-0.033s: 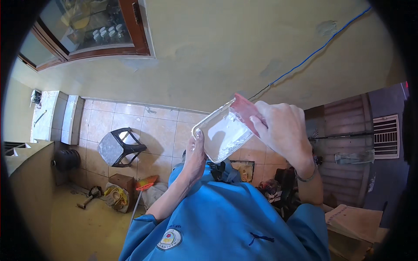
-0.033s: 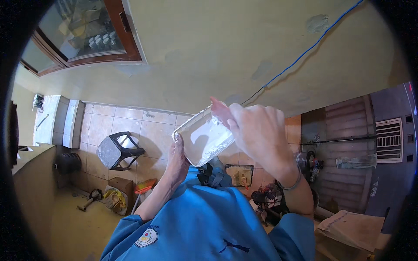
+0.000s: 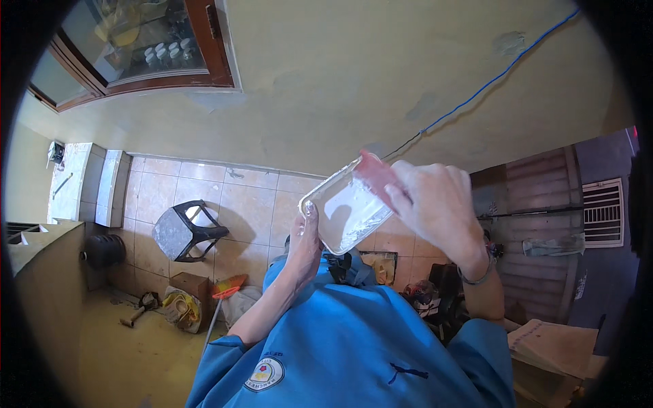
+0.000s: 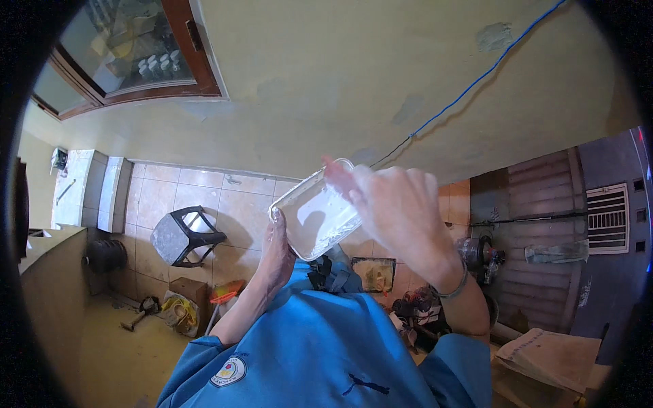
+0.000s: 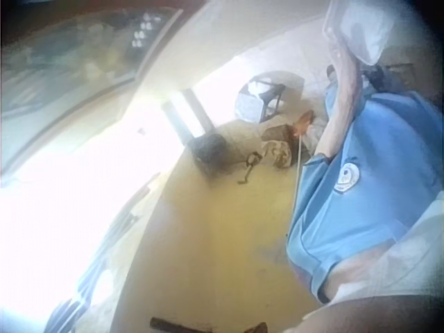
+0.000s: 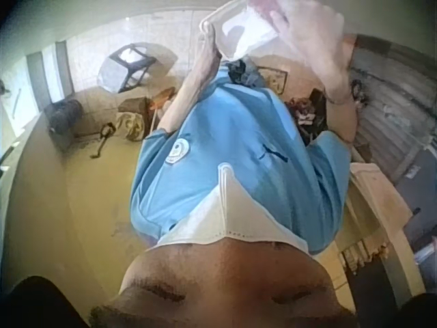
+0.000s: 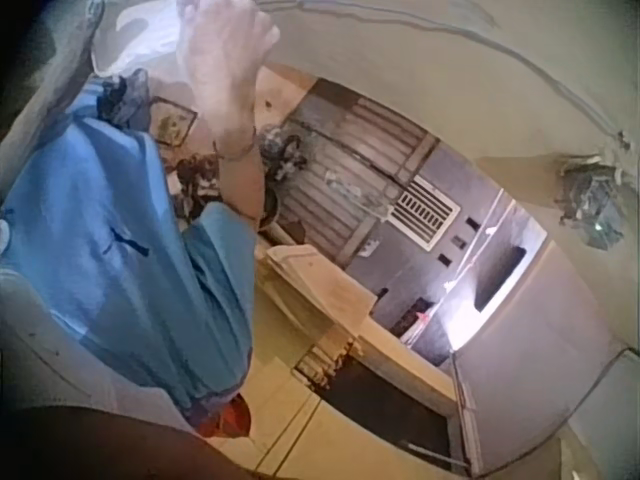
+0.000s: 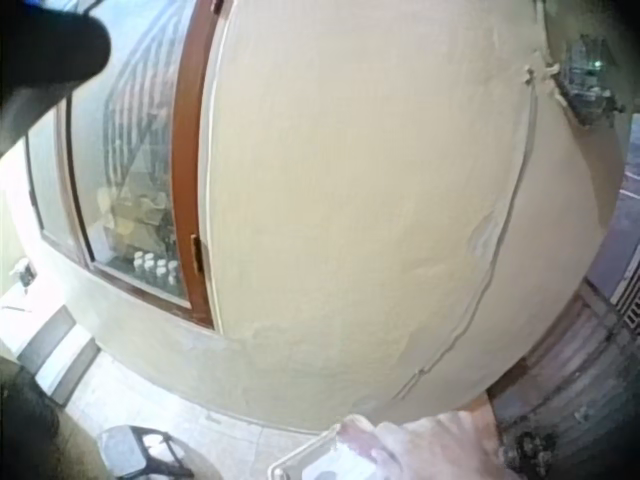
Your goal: The person applies a white substance to a wall using a spatula, scoops more substance from a plastic container, and wipes the tool with a cloth.
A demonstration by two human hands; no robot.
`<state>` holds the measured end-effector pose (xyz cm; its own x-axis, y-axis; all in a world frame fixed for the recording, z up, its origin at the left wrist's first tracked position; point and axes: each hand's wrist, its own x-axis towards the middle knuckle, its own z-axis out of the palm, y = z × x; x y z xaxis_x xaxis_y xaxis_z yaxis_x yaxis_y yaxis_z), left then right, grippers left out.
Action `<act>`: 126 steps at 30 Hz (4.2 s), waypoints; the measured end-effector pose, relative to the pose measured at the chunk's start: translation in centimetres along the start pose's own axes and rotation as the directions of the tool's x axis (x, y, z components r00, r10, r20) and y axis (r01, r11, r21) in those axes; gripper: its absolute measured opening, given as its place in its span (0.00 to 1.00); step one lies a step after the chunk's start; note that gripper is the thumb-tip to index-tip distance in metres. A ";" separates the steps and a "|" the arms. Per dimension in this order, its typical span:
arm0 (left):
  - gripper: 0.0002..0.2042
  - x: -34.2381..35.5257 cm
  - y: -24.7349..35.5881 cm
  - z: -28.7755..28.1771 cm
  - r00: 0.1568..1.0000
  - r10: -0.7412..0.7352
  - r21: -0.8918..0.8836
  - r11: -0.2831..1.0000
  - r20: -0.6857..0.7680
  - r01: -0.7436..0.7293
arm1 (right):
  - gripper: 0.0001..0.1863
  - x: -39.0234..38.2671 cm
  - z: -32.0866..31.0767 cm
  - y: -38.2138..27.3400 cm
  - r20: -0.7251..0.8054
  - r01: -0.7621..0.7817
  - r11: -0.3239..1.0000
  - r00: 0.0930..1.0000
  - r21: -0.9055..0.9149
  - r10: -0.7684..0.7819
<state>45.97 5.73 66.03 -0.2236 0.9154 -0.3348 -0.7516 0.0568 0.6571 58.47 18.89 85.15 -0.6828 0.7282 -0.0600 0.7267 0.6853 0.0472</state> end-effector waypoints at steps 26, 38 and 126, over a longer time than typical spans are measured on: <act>0.35 -0.6 -1.1 -1.1 1.000 -0.020 0.002 1.000 0.018 0.020 | 0.12 -0.6 0.5 0.5 0.052 -0.169 0.979 0.985 0.110 0.164; 0.36 -1.0 -0.4 -0.5 0.999 0.035 0.033 0.999 -0.015 -0.034 | 0.12 -1.2 0.2 -0.5 0.091 -0.114 0.990 0.990 0.088 0.106; 0.31 9.0 -9.2 3.9 0.980 -0.172 0.094 0.982 0.100 0.163 | 0.17 -6.8 11.5 13.4 0.327 -0.595 0.455 0.777 0.663 0.538</act>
<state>53.30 14.99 59.56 -0.0278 0.9270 -0.3741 -0.7163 0.2426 0.6543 73.75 22.97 74.70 -0.1145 0.9306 -0.3477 0.7863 -0.1290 -0.6042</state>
